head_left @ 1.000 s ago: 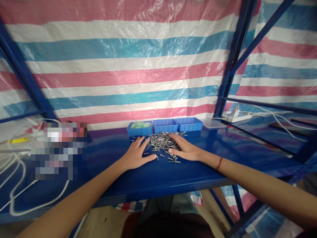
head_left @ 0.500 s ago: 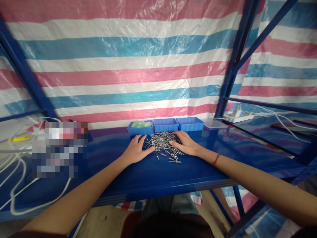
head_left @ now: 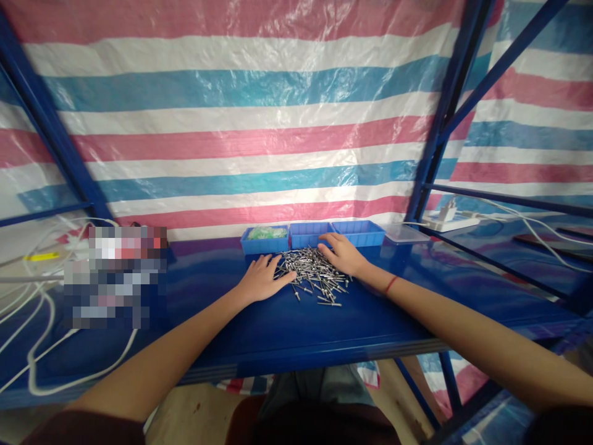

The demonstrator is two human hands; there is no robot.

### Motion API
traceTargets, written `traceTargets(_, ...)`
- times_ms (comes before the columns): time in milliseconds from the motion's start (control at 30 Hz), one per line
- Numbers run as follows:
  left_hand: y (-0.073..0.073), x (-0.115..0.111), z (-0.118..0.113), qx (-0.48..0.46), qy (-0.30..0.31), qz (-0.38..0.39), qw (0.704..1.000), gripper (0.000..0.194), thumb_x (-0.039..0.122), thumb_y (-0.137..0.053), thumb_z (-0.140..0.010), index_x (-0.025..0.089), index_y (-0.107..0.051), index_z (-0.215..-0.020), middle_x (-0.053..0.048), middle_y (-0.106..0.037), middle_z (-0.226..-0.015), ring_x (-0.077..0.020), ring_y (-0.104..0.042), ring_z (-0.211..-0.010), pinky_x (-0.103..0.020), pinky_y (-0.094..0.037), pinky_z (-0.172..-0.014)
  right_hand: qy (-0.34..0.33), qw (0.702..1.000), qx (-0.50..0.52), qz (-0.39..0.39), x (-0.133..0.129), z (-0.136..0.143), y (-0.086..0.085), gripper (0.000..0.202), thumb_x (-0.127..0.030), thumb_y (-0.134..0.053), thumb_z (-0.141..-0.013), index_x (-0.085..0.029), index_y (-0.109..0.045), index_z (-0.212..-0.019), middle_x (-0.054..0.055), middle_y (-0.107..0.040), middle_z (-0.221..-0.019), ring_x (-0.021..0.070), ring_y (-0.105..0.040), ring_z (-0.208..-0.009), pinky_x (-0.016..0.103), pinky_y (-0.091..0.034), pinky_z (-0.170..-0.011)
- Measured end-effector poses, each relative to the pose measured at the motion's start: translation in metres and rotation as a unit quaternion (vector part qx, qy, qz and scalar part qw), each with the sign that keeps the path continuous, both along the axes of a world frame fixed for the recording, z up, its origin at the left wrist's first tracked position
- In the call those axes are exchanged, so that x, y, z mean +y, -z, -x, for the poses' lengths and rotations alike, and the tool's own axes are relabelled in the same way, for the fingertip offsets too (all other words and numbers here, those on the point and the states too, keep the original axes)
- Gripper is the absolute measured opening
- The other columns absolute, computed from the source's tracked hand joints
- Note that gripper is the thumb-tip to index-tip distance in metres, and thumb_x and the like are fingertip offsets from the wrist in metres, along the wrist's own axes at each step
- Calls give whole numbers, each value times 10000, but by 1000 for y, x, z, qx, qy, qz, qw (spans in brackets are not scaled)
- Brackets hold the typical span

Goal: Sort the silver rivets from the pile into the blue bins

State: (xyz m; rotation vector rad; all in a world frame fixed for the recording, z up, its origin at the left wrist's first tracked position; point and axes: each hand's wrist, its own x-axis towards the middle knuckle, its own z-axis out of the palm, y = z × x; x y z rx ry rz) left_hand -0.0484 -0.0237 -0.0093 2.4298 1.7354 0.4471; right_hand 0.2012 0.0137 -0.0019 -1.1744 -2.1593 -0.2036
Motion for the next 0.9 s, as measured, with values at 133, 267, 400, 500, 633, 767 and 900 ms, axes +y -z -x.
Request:
traceTargets(133, 0, -1, 0, 0, 16, 1, 1000, 801, 742, -277, -756, 230, -356, -1368, -98, -308, -1461, -302, -222, -1362, -484, -134, -1096, -20, 998, -64, -7, 35, 7, -10, 376, -149, -424, -855, -143, -531, -1215, 121, -589, -1200, 227, -528, -1120, 387, -377, -983)
traceTargets(267, 0, -2, 0, -3, 22, -3, 1000, 794, 743, -283, -756, 238, -371, -1362, -85, -325, -1455, -301, -227, -1360, -496, -146, -1094, -9, 998, -28, 55, 51, 13, -11, 383, -59, -395, -831, -188, -608, -1122, 61, -664, -1094, 188, -611, -1006, 318, -443, -900)
traceTargets(400, -1, -1, 0, 4, 22, 6, 1000, 811, 749, -264, -755, 233, -352, -1375, -89, -305, -1463, -306, -216, -1363, -517, -130, -1093, -23, 999, 2, 48, 50, 13, -7, 397, -32, -400, -806, -186, -633, -1087, 49, -667, -1095, 182, -612, -1011, 298, -445, -898)
traceTargets(500, 0, -1, 1, 5, 24, 3, 1000, 797, 744, -264, -759, 240, -364, -1368, -88, -316, -1458, -299, -218, -1364, -498, -143, -1096, -29, 999, 11, 43, 48, 11, -5, 400, -29, -399, -800, -186, -643, -1075, 43, -665, -1100, 181, -607, -1019, 297, -442, -905)
traceTargets(633, 2, 1, 2, 0, 26, 3, 1000, 790, 739, -274, -762, 244, -349, -1373, -94, -302, -1465, -301, -211, -1366, -494, -138, -1098, -42, 998, 20, 42, 46, 10, -8, 386, -27, -394, -796, -167, -657, -1042, 58, -671, -1083, 180, -613, -998, 290, -442, -896)
traceTargets(767, 1, 3, 2, -12, 26, 5, 1000, 858, 757, -299, -739, 227, -267, -1413, -114, -179, -1505, -325, -133, -1381, -490, -143, -1098, -42, 999, 27, -12, 34, 14, -19, 289, -115, -448, -820, -151, -650, -1024, 81, -668, -1046, 207, -583, -1002, 346, -405, -926)
traceTargets(900, -6, 3, -3, -12, 64, 17, 998, 883, 752, -304, -740, 202, -231, -1426, -112, -111, -1520, -315, -89, -1389, -453, -146, -1107, -65, 998, 11, -16, 2, 19, -20, 298, -315, -440, -877, -144, -617, -1044, 97, -655, -1004, 212, -569, -966, 361, -402, -896)
